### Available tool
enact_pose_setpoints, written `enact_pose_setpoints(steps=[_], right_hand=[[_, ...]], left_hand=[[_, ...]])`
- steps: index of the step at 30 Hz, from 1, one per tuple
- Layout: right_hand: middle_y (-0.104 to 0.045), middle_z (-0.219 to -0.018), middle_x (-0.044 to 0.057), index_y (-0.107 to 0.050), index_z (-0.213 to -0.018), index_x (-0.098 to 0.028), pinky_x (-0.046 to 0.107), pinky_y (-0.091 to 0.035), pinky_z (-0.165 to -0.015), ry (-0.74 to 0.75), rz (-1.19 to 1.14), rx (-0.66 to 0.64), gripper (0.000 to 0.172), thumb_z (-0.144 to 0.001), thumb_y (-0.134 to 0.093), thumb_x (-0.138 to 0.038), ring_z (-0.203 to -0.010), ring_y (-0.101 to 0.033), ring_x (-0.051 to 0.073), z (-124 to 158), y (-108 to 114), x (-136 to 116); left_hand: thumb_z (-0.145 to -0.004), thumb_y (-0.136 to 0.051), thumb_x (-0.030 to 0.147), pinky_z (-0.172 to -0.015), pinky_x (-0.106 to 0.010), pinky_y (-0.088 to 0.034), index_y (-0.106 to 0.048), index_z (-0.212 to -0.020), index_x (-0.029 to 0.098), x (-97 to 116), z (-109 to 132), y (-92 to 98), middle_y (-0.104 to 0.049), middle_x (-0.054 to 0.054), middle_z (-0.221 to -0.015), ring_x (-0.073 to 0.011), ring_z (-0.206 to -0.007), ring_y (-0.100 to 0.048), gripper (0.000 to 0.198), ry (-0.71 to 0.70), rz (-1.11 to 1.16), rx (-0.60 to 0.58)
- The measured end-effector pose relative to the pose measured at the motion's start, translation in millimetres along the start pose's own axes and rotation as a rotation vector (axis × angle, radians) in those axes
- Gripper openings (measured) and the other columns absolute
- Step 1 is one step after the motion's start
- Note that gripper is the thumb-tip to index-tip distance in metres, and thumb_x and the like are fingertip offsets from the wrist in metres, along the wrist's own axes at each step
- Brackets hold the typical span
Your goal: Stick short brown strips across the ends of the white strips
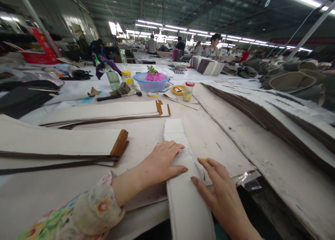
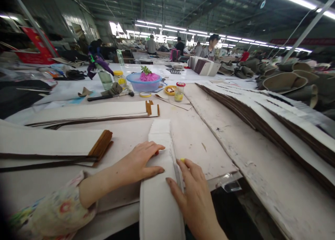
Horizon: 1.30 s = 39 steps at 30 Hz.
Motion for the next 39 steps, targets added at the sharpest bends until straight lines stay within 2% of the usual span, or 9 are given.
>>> enact_pose_setpoints(steps=[3, 7, 13, 18, 23, 25, 29, 35, 39], right_hand=[[-0.054, -0.111, 0.011, -0.053, -0.113, -0.019, 0.042, -0.046, -0.086, -0.011, -0.043, -0.073, 0.037, -0.082, -0.049, -0.038, -0.104, -0.050, 0.025, 0, -8, 4], [-0.053, -0.114, 0.011, -0.053, -0.114, -0.020, 0.043, -0.044, -0.089, -0.052, -0.140, -0.049, 0.036, -0.081, -0.051, -0.035, -0.106, -0.049, 0.025, 0, -7, 5], [-0.051, -0.112, 0.009, -0.058, -0.096, -0.020, 0.034, -0.045, -0.088, -0.149, -0.471, -0.102, 0.022, -0.079, -0.053, -0.034, -0.106, -0.050, 0.021, -10, -13, 5], [-0.049, -0.114, 0.010, -0.058, -0.089, -0.020, 0.035, -0.042, -0.090, -0.124, -0.529, -0.068, 0.014, -0.079, -0.052, -0.027, -0.110, -0.046, 0.021, -10, -16, 1], [-0.055, -0.105, 0.008, -0.054, -0.094, -0.021, 0.033, -0.044, -0.087, -0.115, -0.570, -0.086, 0.014, -0.081, -0.048, -0.024, -0.102, -0.051, 0.019, -5, -19, -2], [-0.055, -0.104, 0.007, -0.053, -0.095, -0.021, 0.033, -0.044, -0.087, -0.120, -0.564, -0.111, 0.015, -0.081, -0.047, -0.023, -0.101, -0.051, 0.019, -6, -21, -2], [-0.053, -0.107, 0.008, -0.051, -0.101, -0.021, 0.036, -0.043, -0.087, -0.096, -0.515, -0.119, 0.020, -0.082, -0.045, -0.021, -0.103, -0.049, 0.020, -7, -23, -4], [-0.050, -0.108, 0.011, -0.040, -0.117, -0.018, 0.043, -0.043, -0.086, -0.071, -0.278, 0.106, 0.040, -0.079, -0.050, -0.025, -0.103, -0.047, 0.024, -3, -2, -7], [-0.057, -0.089, 0.006, -0.054, -0.098, -0.020, 0.038, -0.044, -0.078, 0.094, -0.129, 0.074, 0.017, -0.082, -0.048, -0.019, -0.085, -0.053, 0.020, -2, 5, -28]], left_hand=[[-0.073, -0.059, 0.045, -0.085, -0.037, -0.037, -0.046, -0.113, 0.017, -3, 2, -0.1, -0.054, -0.006, -0.104, -0.0233, -0.098, -0.047, 0.051, 0.019, 0.021, 0.004], [-0.072, -0.059, 0.046, -0.083, -0.037, -0.038, -0.046, -0.112, 0.016, -3, 3, 0.5, -0.055, -0.007, -0.103, -0.0234, -0.097, -0.048, 0.051, 0.029, 0.041, 0.003], [-0.070, -0.061, 0.046, -0.079, -0.035, -0.038, -0.048, -0.108, 0.015, -4, 2, 1.3, -0.056, -0.006, -0.099, -0.0226, -0.091, -0.050, 0.051, 0.039, 0.059, 0.016], [-0.066, -0.064, 0.046, -0.074, -0.030, -0.040, -0.054, -0.091, 0.016, -4, 4, 5.4, -0.056, -0.004, -0.092, -0.0207, -0.086, -0.052, 0.040, 0.014, 0.084, -0.072], [-0.067, -0.065, 0.039, -0.079, -0.027, -0.040, -0.057, -0.079, 0.015, -5, 9, 10.7, -0.048, -0.006, -0.113, -0.0187, -0.093, -0.052, 0.027, -0.060, 0.144, -0.157], [-0.068, -0.066, 0.037, -0.083, -0.029, -0.039, -0.057, -0.076, 0.015, -6, 10, 12.7, -0.046, -0.006, -0.117, -0.0203, -0.098, -0.050, 0.025, -0.063, 0.127, -0.157], [-0.067, -0.067, 0.038, -0.087, -0.036, -0.034, -0.057, -0.073, 0.017, -3, 10, 20.3, -0.047, -0.005, -0.112, -0.0234, -0.104, -0.044, 0.024, -0.045, -0.010, -0.061], [-0.077, -0.056, 0.034, -0.076, -0.031, -0.039, -0.055, -0.085, 0.017, 7, 10, 10.4, -0.055, -0.003, -0.088, -0.0193, -0.087, -0.050, 0.019, 0.001, -0.042, -0.091], [-0.078, -0.055, 0.031, -0.082, -0.033, -0.038, -0.054, -0.101, 0.019, 11, 7, 4.6, -0.056, -0.004, -0.097, -0.0209, -0.094, -0.050, 0.026, 0.006, -0.020, -0.093]])
Point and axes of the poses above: each hand's wrist, its own z-axis away from the middle knuckle, its own y-axis out of the back of the hand, x = y × z, the point moved 8 cm from there along -z, towards the middle knuckle
